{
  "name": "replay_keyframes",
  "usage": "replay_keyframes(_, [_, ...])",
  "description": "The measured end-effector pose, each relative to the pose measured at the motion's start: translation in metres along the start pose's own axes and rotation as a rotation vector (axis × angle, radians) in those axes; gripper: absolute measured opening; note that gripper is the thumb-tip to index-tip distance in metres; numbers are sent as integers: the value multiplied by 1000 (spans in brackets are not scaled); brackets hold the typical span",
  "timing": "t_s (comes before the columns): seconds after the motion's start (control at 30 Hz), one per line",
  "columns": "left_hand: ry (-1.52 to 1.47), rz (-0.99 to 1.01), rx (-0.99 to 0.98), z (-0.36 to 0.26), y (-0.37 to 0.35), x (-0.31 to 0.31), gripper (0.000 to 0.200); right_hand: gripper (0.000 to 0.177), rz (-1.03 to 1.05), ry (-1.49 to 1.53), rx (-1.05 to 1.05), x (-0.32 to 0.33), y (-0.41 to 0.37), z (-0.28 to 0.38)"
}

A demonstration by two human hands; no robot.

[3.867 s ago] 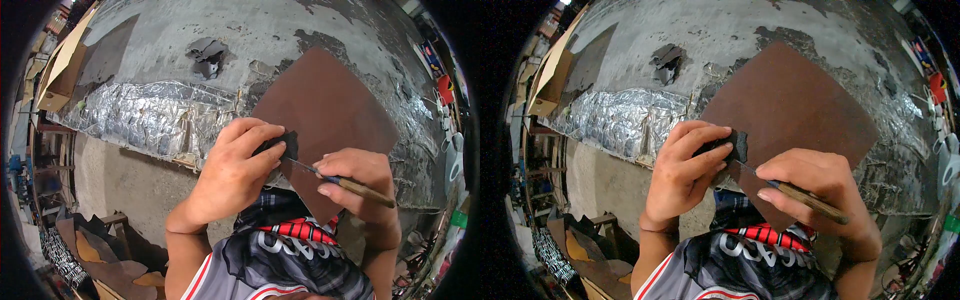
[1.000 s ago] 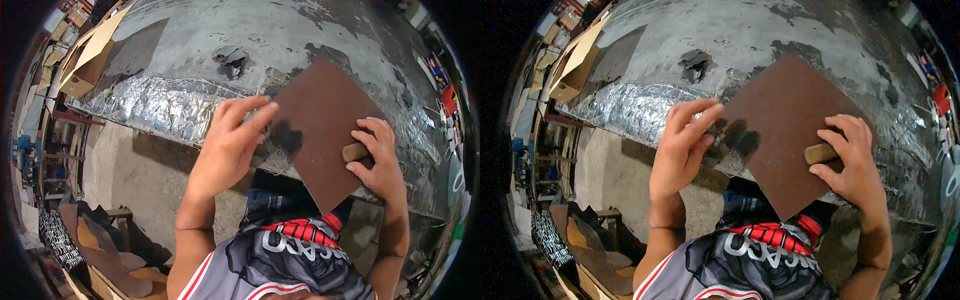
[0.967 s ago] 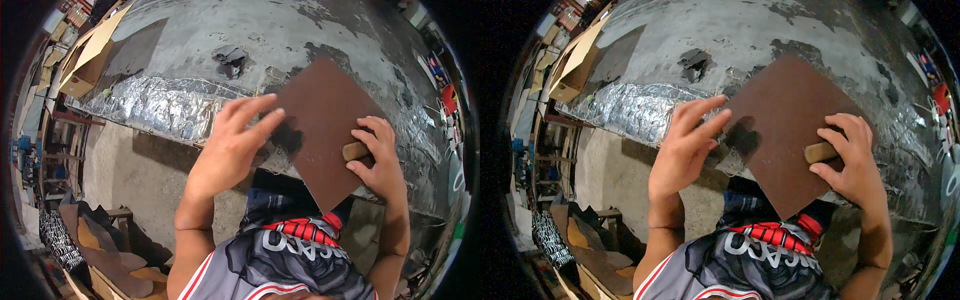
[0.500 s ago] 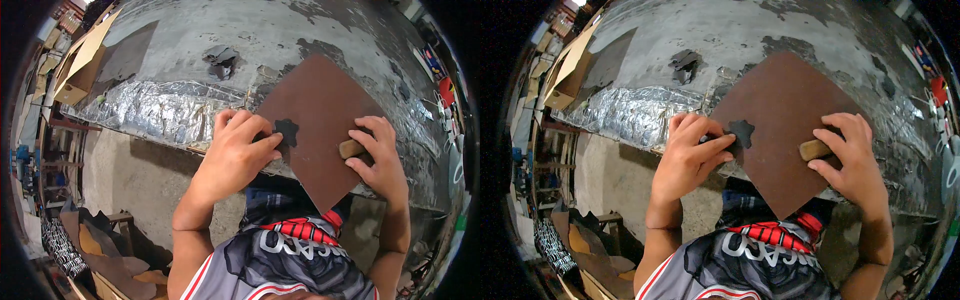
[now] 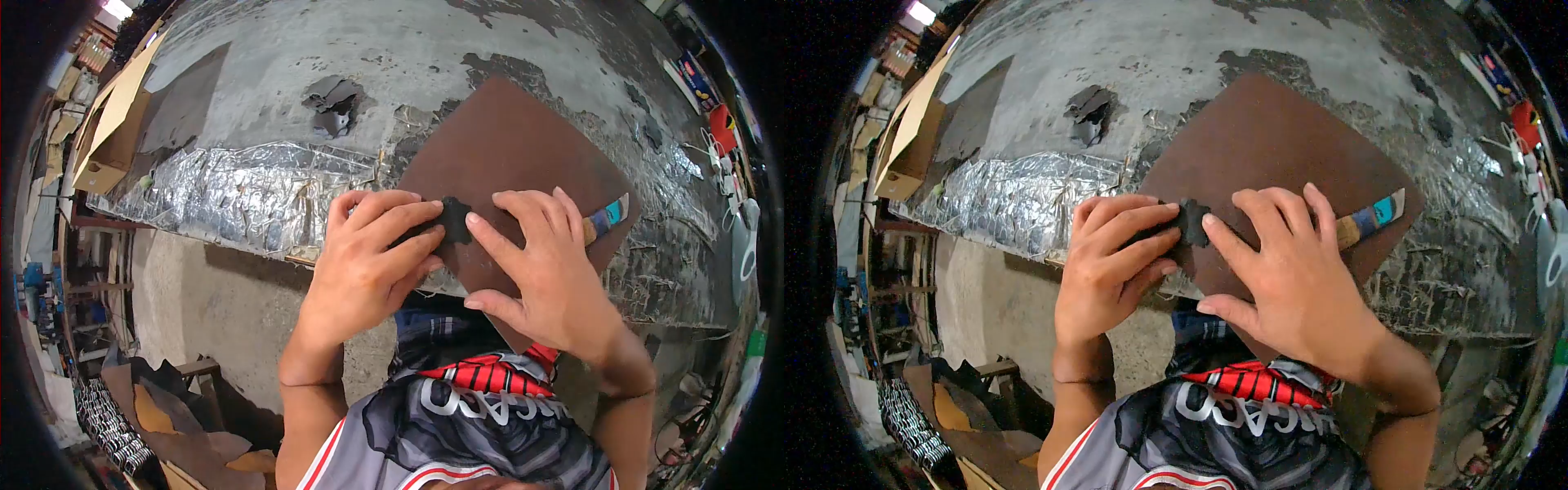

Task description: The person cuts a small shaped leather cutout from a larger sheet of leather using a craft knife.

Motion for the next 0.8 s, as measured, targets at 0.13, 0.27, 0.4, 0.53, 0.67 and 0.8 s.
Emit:
replay_keyframes(0.13, [-9, -7, 6, 0, -1, 1, 31, 66, 57, -87, 80, 9, -1, 5])
replay_keyframes(0.27, [-28, -37, 0, 2, -1, 3, 29, 64, 38, -72, 73, 16, 2, 7])
replay_keyframes(0.4, [-36, -68, -8, 4, -3, 3, 29, 60, 52, -14, 42, 1, 3, 6])
replay_keyframes(0.53, [-50, -70, -2, 5, -4, 4, 28, 60, 72, -71, 64, 30, 2, 4])
replay_keyframes(0.67, [-69, -38, 18, 8, -5, 5, 27, 55, 18, -143, -78, 53, -12, -33])
replay_keyframes(0.8, [-33, -9, 0, 4, -1, 1, 26, 57, 52, -112, 25, 43, -21, -70])
Point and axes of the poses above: each hand's wrist, its own y-axis towards the middle knuckle, its own x-axis out of the back of the hand, z = x × y, the point moved 7 cm from there along y, towards the middle knuckle, and after that the axes turned 15 degrees about -z, right-handed, at the moved point
